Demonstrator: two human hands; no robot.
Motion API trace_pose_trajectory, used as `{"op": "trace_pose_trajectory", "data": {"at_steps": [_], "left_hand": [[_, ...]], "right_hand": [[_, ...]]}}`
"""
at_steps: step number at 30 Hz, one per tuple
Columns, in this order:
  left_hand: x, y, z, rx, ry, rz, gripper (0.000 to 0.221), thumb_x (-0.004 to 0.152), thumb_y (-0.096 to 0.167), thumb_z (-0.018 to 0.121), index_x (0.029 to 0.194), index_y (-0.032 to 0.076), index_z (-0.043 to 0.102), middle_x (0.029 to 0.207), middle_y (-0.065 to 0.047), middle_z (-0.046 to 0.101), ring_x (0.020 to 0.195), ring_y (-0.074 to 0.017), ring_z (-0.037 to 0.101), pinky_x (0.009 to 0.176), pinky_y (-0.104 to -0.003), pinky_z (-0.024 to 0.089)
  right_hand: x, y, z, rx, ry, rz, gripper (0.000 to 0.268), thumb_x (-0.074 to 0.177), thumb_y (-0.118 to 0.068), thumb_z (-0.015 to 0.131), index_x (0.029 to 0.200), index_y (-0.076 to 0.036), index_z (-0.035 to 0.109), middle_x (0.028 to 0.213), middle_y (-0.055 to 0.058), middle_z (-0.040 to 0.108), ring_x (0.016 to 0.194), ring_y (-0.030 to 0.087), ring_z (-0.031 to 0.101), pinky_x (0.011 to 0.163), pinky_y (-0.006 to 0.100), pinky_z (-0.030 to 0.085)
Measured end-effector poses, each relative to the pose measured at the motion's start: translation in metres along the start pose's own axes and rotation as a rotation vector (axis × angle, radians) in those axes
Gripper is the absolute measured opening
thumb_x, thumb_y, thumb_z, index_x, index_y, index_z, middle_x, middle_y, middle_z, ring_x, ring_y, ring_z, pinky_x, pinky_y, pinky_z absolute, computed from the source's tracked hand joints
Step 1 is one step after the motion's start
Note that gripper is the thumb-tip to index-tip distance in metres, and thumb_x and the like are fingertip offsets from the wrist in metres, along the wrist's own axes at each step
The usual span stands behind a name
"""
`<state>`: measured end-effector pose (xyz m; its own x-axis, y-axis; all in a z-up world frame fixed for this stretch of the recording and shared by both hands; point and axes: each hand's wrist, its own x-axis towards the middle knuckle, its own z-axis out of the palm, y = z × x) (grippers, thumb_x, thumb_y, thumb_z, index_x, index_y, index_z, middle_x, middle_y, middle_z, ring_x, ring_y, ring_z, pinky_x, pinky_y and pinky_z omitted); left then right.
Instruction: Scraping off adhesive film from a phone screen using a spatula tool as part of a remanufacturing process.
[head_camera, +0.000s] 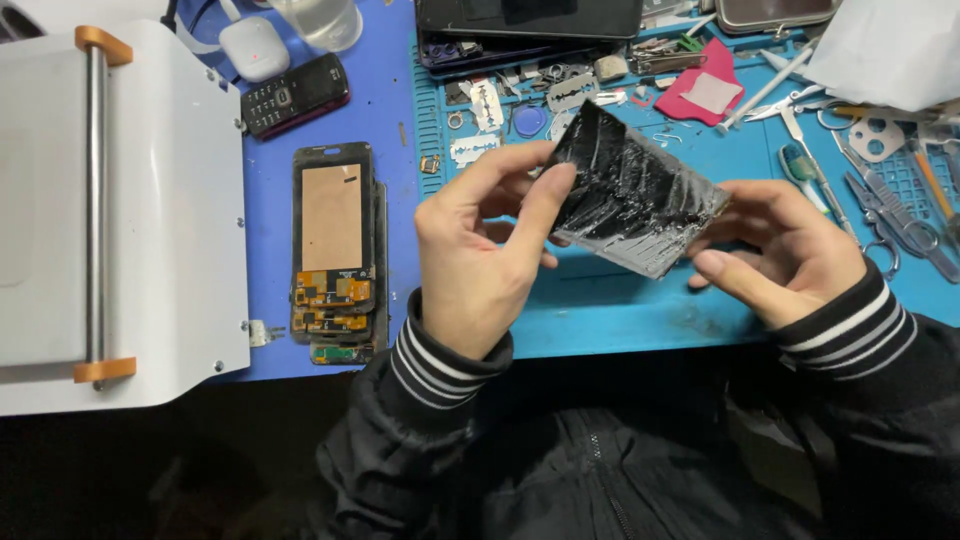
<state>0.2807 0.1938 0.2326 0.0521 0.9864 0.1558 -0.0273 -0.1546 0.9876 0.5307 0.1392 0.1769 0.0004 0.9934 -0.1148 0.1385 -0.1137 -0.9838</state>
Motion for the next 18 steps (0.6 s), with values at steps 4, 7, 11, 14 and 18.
{"op": "trace_pose_trajectory", "data": {"at_steps": [4, 7, 11, 14, 18], "left_hand": [[0.012, 0.004, 0.004, 0.297, -0.034, 0.404, 0.009, 0.1, 0.014, 0.068, 0.1, 0.006, 0.073, 0.088, -0.005, 0.072, 0.074, -0.0136, 0.062, 0.071, -0.028, 0.051], [0.015, 0.011, 0.006, 0.276, -0.112, 0.369, 0.005, 0.101, 0.018, 0.069, 0.099, 0.014, 0.073, 0.091, 0.002, 0.071, 0.072, -0.0069, 0.062, 0.055, -0.022, 0.044], [0.02, -0.01, 0.021, 0.204, -0.164, 0.399, 0.006, 0.097, 0.014, 0.07, 0.091, 0.013, 0.069, 0.087, 0.004, 0.069, 0.069, -0.0075, 0.055, 0.061, -0.022, 0.05], [0.021, -0.022, 0.027, 0.123, -0.17, 0.446, 0.007, 0.101, 0.016, 0.066, 0.095, 0.014, 0.07, 0.09, 0.005, 0.07, 0.073, -0.007, 0.057, 0.062, -0.022, 0.05], [0.021, -0.021, 0.033, 0.041, -0.146, 0.355, 0.005, 0.099, 0.018, 0.069, 0.095, 0.016, 0.069, 0.09, 0.009, 0.067, 0.072, -0.0039, 0.052, 0.064, -0.019, 0.05]], "right_hand": [[-0.006, -0.013, 0.004, -0.381, 0.054, -0.056, 0.021, 0.092, -0.007, 0.077, 0.11, 0.0, 0.068, 0.083, 0.008, 0.07, 0.065, 0.015, 0.066, 0.068, 0.024, 0.06], [-0.009, -0.025, 0.007, -0.561, -0.036, -0.327, 0.007, 0.093, -0.006, 0.078, 0.097, -0.001, 0.075, 0.089, 0.009, 0.074, 0.064, 0.011, 0.06, 0.061, 0.021, 0.05], [-0.01, -0.019, 0.005, -0.662, -0.042, -0.292, 0.02, 0.093, -0.014, 0.082, 0.109, -0.003, 0.076, 0.078, 0.007, 0.069, 0.063, 0.011, 0.061, 0.069, 0.023, 0.054], [-0.01, -0.021, 0.007, -0.55, -0.06, -0.32, 0.05, 0.092, -0.002, 0.076, 0.138, 0.009, 0.058, 0.112, 0.018, 0.073, 0.097, 0.022, 0.071, 0.088, 0.03, 0.06], [-0.006, -0.025, 0.0, -0.218, -0.102, -0.184, 0.037, 0.099, 0.006, 0.057, 0.135, 0.013, 0.052, 0.12, 0.024, 0.066, 0.11, 0.031, 0.07, 0.1, 0.038, 0.061]]}}
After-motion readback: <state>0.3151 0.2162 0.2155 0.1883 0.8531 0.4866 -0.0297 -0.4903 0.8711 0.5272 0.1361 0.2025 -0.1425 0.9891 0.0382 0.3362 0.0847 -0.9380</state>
